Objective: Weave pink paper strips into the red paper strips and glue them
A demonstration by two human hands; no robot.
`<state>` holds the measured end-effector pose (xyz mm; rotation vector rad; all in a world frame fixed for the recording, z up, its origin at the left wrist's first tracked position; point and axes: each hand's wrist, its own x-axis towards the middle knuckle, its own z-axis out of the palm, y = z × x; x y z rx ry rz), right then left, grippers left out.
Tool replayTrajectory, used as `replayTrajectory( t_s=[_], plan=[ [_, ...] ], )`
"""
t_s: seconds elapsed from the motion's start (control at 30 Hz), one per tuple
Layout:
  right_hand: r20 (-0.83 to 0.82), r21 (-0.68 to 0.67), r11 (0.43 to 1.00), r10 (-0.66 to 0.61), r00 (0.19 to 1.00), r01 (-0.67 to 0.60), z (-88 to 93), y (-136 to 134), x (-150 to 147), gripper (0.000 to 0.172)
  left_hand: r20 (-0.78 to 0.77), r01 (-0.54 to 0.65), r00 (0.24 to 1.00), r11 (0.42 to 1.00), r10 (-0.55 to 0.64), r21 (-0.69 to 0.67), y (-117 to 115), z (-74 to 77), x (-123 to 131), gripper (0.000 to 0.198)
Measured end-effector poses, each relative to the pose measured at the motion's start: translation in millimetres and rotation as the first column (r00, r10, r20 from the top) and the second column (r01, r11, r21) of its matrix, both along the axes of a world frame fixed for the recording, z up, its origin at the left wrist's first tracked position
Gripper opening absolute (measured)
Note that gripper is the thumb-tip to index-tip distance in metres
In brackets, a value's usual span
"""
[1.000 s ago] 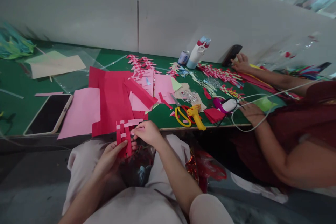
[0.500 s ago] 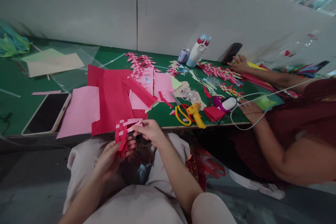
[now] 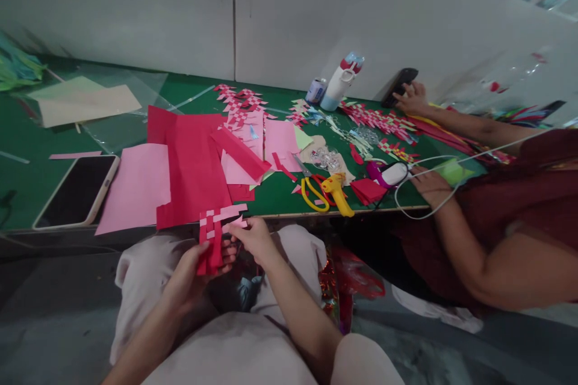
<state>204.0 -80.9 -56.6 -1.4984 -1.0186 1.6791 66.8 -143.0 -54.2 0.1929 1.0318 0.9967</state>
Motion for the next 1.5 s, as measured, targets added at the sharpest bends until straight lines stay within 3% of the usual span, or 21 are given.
replayTrajectory(
  t_s=[0.1,0.17,0.47,0.73,1.03,1.5],
  plan=[
    [0.022,0.067,0.998,0.001,1.000,-0.003,-1.6,-3,1,0.030,0.036,0.037,0.999,0.999,-0.036,-0.026,1,2.6,2,0.041],
    [0.023,0.084,0.996,-0.009,1.000,0.007,-2.3,-5,2,0.031,-0.018,0.057,0.998,0.998,-0.057,-0.017,2,3.7,3,0.036],
    [-0.012,0.000,0.984,-0.180,0.984,0.180,-2.9,-8,0,0.032,-0.016,0.081,0.997,0.997,-0.081,0.019,0,-1.2,10,0.032],
    [-0.191,-0.112,0.994,-0.025,0.981,0.004,-2.4,-9,3,0.041,-0.013,0.116,0.993,0.993,-0.116,0.033,0,2.7,9,0.036],
    [-0.186,-0.112,0.984,-0.157,0.970,0.138,-0.4,-12,-3,0.042,-0.033,0.174,0.984,0.984,-0.173,0.022,0,0.5,11,0.039],
    [-0.138,-0.099,0.991,-0.106,0.985,0.093,-2.3,-7,-1,0.040,-0.025,0.175,0.984,0.985,-0.174,0.016,-1,-2.1,9,0.037]
  ],
)
